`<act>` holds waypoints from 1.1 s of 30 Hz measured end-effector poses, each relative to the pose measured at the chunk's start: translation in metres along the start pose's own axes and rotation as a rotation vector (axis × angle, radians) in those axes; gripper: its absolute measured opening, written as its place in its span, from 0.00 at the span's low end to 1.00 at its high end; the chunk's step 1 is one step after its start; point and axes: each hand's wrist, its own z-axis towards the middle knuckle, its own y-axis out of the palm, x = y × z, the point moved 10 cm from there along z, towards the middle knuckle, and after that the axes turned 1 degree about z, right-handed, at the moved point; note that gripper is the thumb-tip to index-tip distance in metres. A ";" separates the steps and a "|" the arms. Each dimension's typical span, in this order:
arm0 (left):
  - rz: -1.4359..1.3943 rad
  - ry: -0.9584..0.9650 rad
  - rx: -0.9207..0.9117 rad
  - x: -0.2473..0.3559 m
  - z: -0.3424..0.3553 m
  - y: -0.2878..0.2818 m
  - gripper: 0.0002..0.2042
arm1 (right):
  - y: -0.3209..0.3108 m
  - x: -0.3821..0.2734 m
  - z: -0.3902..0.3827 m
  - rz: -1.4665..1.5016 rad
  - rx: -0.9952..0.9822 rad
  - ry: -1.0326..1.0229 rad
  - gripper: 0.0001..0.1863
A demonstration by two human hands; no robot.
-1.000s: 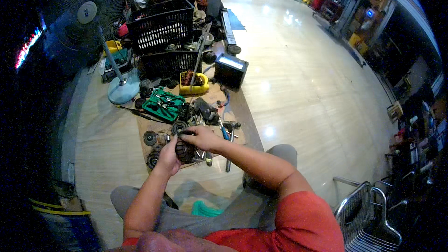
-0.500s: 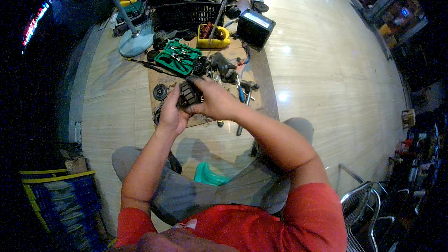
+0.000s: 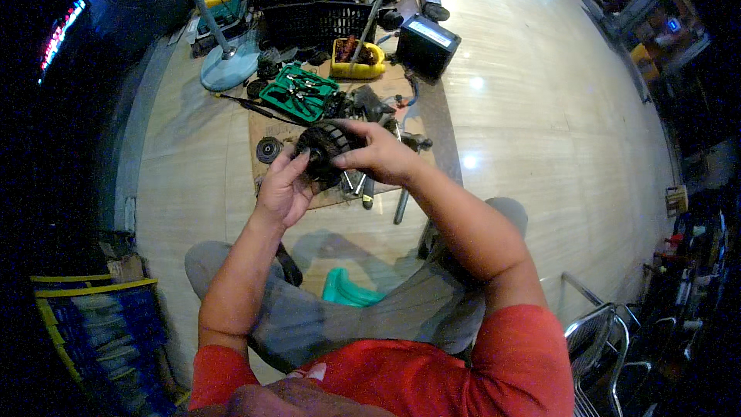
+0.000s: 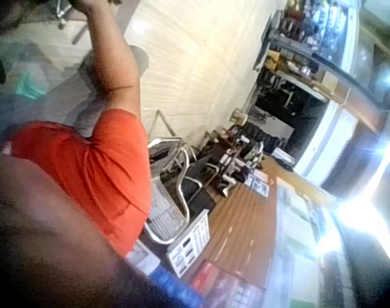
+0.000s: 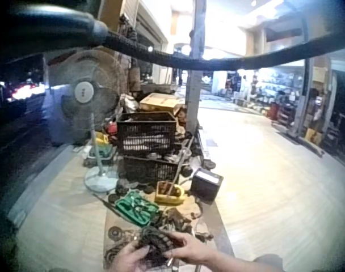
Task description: The person disassembles components of an automotive alternator by hand and using pliers, removing small parts from the housing.
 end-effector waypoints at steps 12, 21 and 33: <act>0.450 0.182 0.229 0.013 -0.004 -0.017 0.24 | -0.002 -0.021 0.005 -0.618 -0.004 -0.096 0.35; 0.891 0.203 0.388 0.019 -0.009 -0.019 0.26 | -0.004 -0.020 0.005 -0.694 0.149 -0.146 0.14; 0.192 0.232 0.328 0.015 -0.006 -0.026 0.19 | -0.006 -0.053 -0.017 -0.928 0.380 -0.405 0.06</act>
